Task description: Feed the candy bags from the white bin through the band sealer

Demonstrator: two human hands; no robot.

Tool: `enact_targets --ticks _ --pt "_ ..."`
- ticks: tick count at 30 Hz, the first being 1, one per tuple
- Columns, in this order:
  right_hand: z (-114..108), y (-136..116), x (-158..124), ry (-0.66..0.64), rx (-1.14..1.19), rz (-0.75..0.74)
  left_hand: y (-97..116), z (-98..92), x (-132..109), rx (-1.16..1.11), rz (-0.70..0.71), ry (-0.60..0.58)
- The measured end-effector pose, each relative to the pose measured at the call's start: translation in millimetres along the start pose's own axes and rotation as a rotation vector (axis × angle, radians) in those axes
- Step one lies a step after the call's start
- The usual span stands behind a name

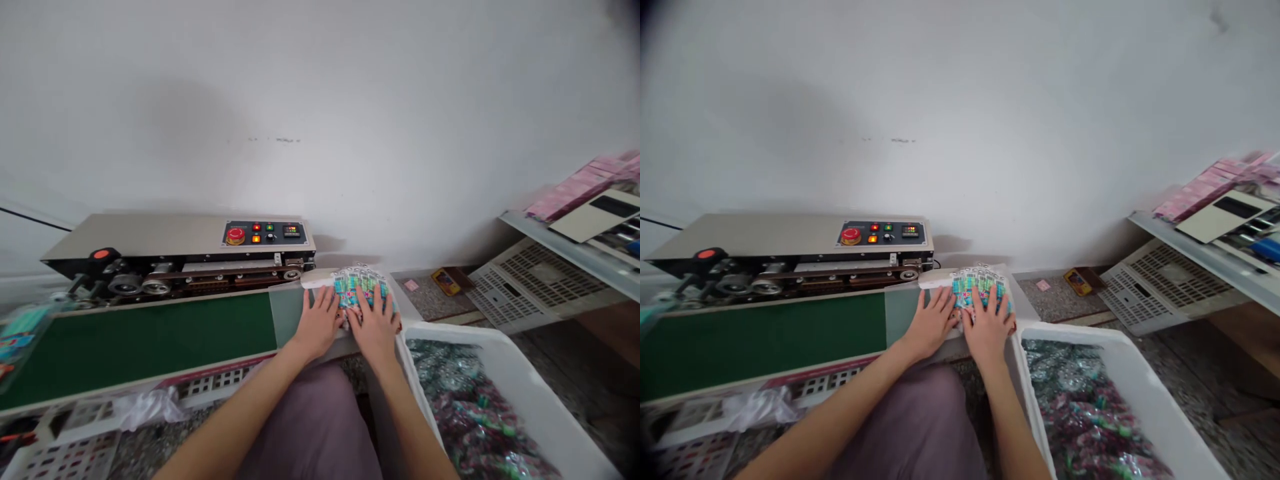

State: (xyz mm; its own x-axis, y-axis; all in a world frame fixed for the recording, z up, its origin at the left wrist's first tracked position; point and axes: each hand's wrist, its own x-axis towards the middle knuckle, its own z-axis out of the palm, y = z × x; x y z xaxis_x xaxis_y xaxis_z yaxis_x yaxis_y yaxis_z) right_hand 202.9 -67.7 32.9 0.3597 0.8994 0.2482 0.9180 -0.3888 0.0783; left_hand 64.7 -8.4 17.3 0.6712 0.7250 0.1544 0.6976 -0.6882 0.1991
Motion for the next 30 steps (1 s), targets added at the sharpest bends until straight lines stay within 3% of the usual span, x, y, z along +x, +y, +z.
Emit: enact_targets --ticks 7,11,17,22,27,30 --pt "-0.2 26.9 10.6 -0.06 0.016 -0.02 -10.3 0.9 -25.8 0.083 -0.028 0.026" --pt "0.4 23.7 6.3 -0.011 -0.037 -0.086 -19.0 -7.9 -27.4 0.057 -0.109 0.026" --pt "-3.5 13.5 2.7 0.038 -0.038 -0.207 -26.9 3.5 -18.6 0.02 -0.008 0.057" --pt "-7.3 -11.0 -0.3 0.015 -0.013 -0.267 -41.4 6.0 -33.3 0.004 -0.062 0.068" --pt "-4.7 -57.6 -8.2 -0.017 0.028 -0.275 -61.8 -9.8 -54.0 0.023 -0.11 0.033" --pt "-9.9 -71.9 -7.0 -0.044 0.063 -0.279 -75.5 -23.2 -69.5 0.066 -0.177 0.037"
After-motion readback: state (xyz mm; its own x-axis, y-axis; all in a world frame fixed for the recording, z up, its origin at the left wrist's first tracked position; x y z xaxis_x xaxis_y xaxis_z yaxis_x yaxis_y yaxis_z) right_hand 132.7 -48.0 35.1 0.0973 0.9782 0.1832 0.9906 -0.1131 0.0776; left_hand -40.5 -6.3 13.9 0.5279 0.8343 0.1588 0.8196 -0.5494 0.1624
